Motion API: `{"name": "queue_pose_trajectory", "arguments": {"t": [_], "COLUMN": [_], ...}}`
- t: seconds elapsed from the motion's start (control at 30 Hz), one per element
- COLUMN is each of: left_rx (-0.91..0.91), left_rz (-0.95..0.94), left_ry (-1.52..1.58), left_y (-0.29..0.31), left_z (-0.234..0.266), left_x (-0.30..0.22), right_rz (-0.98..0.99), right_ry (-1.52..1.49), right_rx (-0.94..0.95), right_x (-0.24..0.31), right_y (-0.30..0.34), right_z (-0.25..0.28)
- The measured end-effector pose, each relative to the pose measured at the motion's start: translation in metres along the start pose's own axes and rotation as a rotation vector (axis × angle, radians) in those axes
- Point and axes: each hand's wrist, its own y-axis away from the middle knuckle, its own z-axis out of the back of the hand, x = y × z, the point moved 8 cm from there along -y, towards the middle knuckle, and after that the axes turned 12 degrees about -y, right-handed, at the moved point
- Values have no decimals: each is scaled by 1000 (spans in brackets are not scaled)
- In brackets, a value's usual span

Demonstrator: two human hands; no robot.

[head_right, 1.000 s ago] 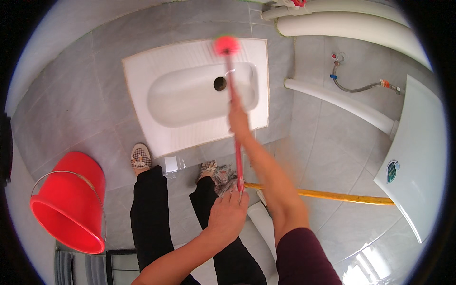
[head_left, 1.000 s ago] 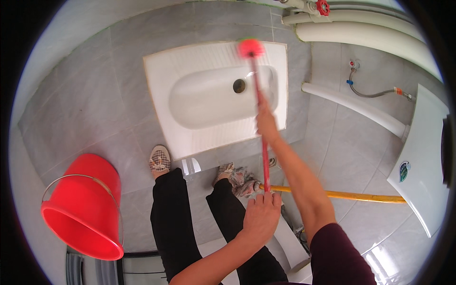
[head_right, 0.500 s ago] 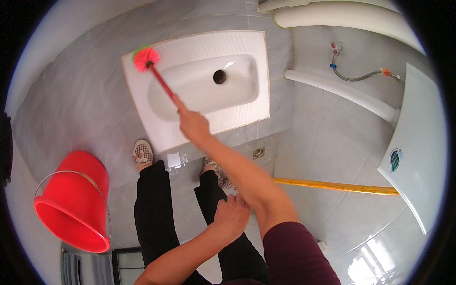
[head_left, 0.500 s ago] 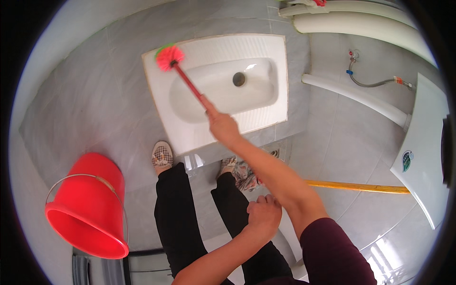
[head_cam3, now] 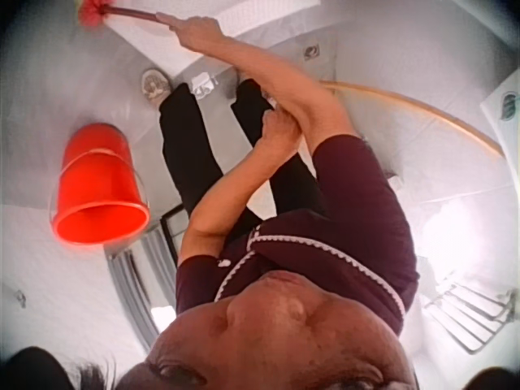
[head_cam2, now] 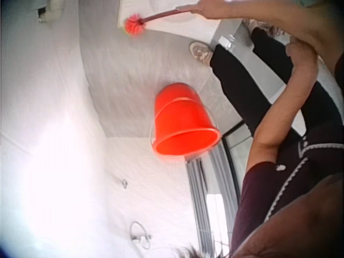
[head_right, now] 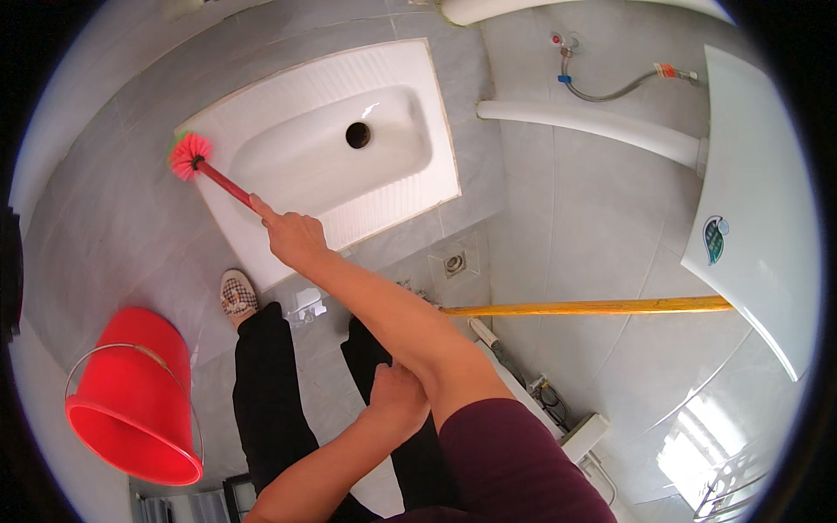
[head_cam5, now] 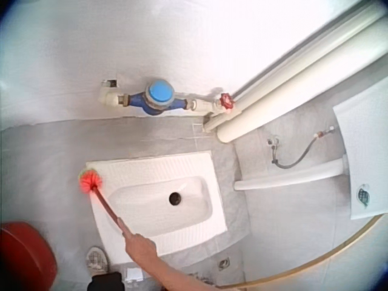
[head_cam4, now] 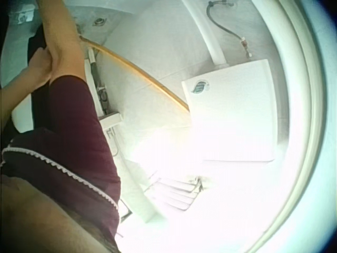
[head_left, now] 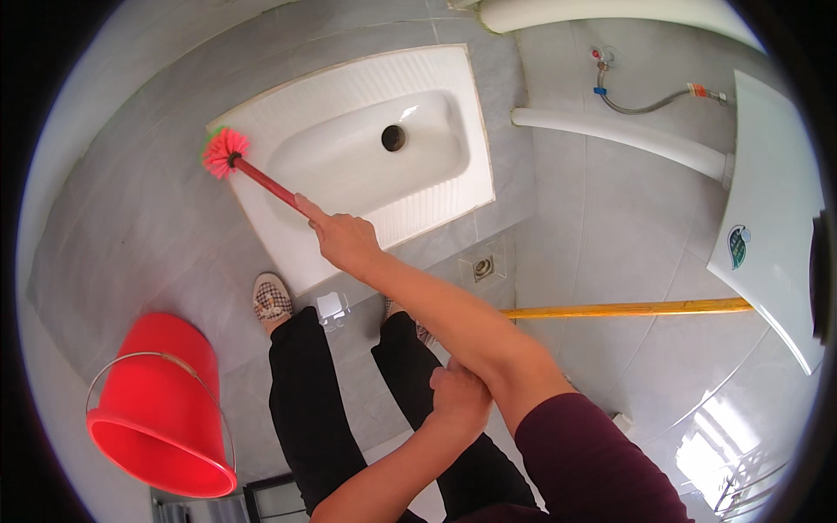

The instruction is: The person scrubs a squat toilet with a long-handled brush, repeatedly rinsing the brush in a red bucket and pouring water into the bowl to flush debris. They also mop the surrounding floor with a separate mop and briefly flush the toilet.

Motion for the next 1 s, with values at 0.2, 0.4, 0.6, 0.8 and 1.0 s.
{"name": "queue_pose_trajectory", "arguments": {"t": [0.2, 0.4, 0.6, 0.8, 1.0], "left_rx": [162, 118, 116, 112, 103], "left_rz": [-50, -74, -38, -4, 15], "left_ry": [-57, -32, -26, -56, 1], "left_y": [-2, -1, -3, -9, -13], "left_z": [19, 26, 25, 25, 25], "left_x": [-1, -5, 3, 11, 13], "right_rz": [-163, -352, -468, -349, -416], "right_ry": [114, 200, 543, 617, 733], "right_rx": [-345, -336, -191, -270, -135], "right_x": [-153, -268, -259, -243, -212], "right_y": [32, 136, 133, 85, 54], "right_z": [134, 216, 216, 244, 261]}}
